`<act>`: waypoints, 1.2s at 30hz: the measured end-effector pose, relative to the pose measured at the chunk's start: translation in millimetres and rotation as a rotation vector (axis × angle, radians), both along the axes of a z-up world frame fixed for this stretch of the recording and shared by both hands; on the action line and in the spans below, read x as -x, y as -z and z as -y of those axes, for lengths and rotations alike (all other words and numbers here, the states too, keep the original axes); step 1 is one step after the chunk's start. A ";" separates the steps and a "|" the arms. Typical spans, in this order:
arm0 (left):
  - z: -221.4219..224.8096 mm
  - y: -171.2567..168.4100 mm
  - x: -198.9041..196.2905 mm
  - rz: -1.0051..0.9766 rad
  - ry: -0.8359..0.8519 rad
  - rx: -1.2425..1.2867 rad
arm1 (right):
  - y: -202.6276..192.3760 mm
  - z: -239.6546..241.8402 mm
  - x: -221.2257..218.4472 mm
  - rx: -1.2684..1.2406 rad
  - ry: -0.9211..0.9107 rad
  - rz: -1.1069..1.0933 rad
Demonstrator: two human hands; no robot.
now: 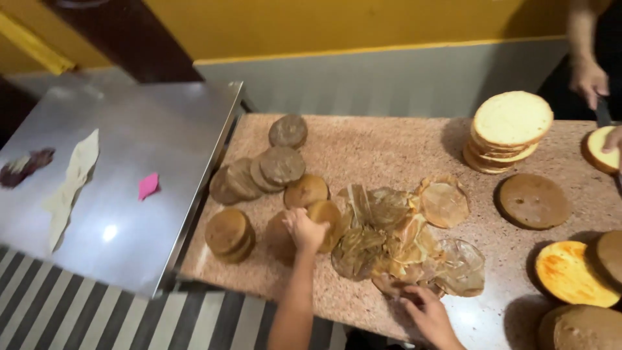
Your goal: The person peels parchment paper off round baked cake layers one at a time and stacks the peeled cakes on the table, placing the discarded paper in a pile. Another worker at the far side of the table trims cake layers with a long knife.
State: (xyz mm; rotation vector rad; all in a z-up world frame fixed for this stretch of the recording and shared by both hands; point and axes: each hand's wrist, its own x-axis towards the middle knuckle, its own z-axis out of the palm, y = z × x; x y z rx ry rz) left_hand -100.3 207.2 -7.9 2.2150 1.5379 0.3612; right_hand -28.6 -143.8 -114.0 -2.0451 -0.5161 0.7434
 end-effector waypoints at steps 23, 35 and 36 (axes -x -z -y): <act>29.9 -30.5 -19.7 0.970 0.399 0.200 | -116.4 -45.0 22.3 -0.977 0.866 -1.155; 121.0 -69.5 -64.7 0.354 0.819 0.472 | -49.9 45.4 -18.1 -0.941 0.621 -1.167; 137.0 -87.4 -65.6 0.322 0.870 0.541 | -44.1 47.4 -16.3 -0.902 0.574 -1.160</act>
